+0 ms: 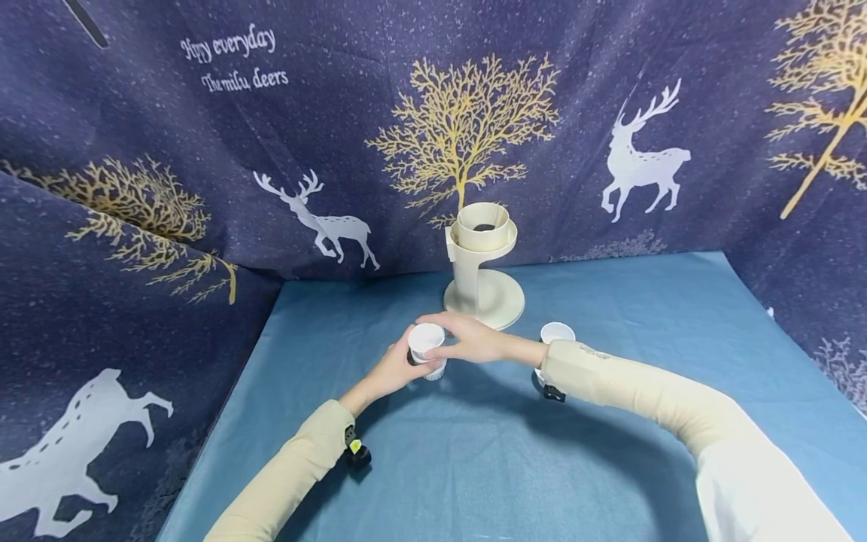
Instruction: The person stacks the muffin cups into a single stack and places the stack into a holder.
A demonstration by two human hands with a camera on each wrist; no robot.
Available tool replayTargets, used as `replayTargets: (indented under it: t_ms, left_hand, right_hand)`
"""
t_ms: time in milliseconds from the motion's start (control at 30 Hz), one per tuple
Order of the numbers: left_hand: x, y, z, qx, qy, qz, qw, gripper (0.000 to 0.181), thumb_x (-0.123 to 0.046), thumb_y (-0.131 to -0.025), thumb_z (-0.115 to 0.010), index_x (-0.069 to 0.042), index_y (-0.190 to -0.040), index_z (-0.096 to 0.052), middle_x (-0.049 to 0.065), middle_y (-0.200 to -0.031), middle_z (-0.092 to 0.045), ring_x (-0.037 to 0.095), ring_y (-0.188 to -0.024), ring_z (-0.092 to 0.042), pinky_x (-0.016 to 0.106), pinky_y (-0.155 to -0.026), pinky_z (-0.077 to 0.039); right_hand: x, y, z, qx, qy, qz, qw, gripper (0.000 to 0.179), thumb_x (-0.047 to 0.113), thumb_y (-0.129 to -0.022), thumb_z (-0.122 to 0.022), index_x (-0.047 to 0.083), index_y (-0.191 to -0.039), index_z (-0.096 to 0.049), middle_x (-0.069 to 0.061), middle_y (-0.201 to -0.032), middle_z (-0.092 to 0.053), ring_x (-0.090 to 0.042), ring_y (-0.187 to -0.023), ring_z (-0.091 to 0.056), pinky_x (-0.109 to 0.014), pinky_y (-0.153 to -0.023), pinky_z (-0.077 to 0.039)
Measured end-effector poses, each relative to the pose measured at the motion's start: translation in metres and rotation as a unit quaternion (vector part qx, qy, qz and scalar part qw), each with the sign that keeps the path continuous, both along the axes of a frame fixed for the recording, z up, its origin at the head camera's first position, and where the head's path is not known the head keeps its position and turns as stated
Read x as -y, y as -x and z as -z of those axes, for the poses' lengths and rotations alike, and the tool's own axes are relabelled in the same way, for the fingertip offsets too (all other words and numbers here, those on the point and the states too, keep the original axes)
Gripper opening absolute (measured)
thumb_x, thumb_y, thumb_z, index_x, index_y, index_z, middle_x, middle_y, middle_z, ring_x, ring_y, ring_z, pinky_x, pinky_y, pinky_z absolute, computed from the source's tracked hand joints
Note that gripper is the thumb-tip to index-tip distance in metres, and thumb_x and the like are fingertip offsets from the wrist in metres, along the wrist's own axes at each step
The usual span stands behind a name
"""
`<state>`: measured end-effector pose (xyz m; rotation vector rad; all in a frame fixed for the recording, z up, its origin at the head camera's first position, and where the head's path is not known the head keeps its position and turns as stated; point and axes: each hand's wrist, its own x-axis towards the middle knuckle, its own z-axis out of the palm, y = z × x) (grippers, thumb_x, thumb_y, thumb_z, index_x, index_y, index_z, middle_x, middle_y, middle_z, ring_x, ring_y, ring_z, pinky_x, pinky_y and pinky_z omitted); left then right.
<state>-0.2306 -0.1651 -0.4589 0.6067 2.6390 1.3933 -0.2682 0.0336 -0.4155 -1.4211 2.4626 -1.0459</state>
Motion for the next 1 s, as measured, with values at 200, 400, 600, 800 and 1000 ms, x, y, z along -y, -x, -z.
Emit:
replayTargets:
  t_ms: [200,400,600,800,1000]
  left_hand:
    - [0.002,0.004,0.005,0.006,-0.014,0.003,0.9999,0.076,-0.026,-0.08,-0.07,-0.018,-0.142,-0.025,0.008,-0.127,-0.051,0.021,-0.111,-0.054,0.032,-0.082,-0.047]
    - [0.003,0.008,0.012,0.003,0.011,-0.006,0.9999,0.076,-0.028,-0.08,-0.07,-0.017,-0.141,-0.026,0.007,-0.126,-0.051,0.02,-0.111,-0.053,0.034,-0.083,-0.047]
    - [0.005,0.011,0.017,-0.015,0.008,0.003,0.9998,0.058,-0.027,-0.079,-0.071,-0.016,-0.126,-0.04,0.006,-0.114,-0.056,0.018,-0.099,-0.057,0.028,-0.075,-0.048]
    - [0.006,0.012,0.015,-0.005,0.004,0.012,0.9999,0.049,-0.019,-0.079,-0.071,-0.013,-0.119,-0.043,0.007,-0.113,-0.056,0.017,-0.098,-0.057,0.028,-0.078,-0.047]
    - [0.006,0.012,0.015,0.003,0.019,0.006,0.9998,0.048,-0.015,-0.079,-0.071,-0.006,-0.118,-0.044,0.014,-0.113,-0.056,0.023,-0.099,-0.057,0.034,-0.08,-0.046]
  right_hand:
    - [0.006,0.003,0.0,-0.008,-0.02,0.013,0.9997,0.056,0.036,-0.084,-0.064,0.014,-0.133,-0.046,0.0,-0.123,-0.056,-0.013,-0.103,-0.052,-0.034,-0.082,-0.049]
    - [0.007,0.002,0.002,-0.036,-0.027,0.023,0.9987,0.056,0.037,-0.08,-0.069,0.014,-0.128,-0.051,-0.002,-0.115,-0.059,-0.014,-0.094,-0.05,-0.027,-0.076,-0.043]
    - [0.009,0.001,0.004,-0.039,-0.041,0.038,0.9977,0.055,0.038,-0.077,-0.071,0.011,-0.123,-0.056,-0.004,-0.116,-0.06,-0.017,-0.102,-0.053,-0.029,-0.08,-0.046]
    - [0.01,0.002,0.004,-0.026,-0.042,0.044,0.9978,0.058,0.035,-0.07,-0.078,0.009,-0.118,-0.06,-0.005,-0.113,-0.063,-0.019,-0.102,-0.056,-0.033,-0.083,-0.047]
    - [0.012,0.005,0.006,-0.025,-0.049,0.045,0.9974,0.056,0.033,-0.067,-0.08,0.009,-0.115,-0.062,-0.003,-0.111,-0.065,-0.017,-0.1,-0.059,-0.033,-0.083,-0.047]
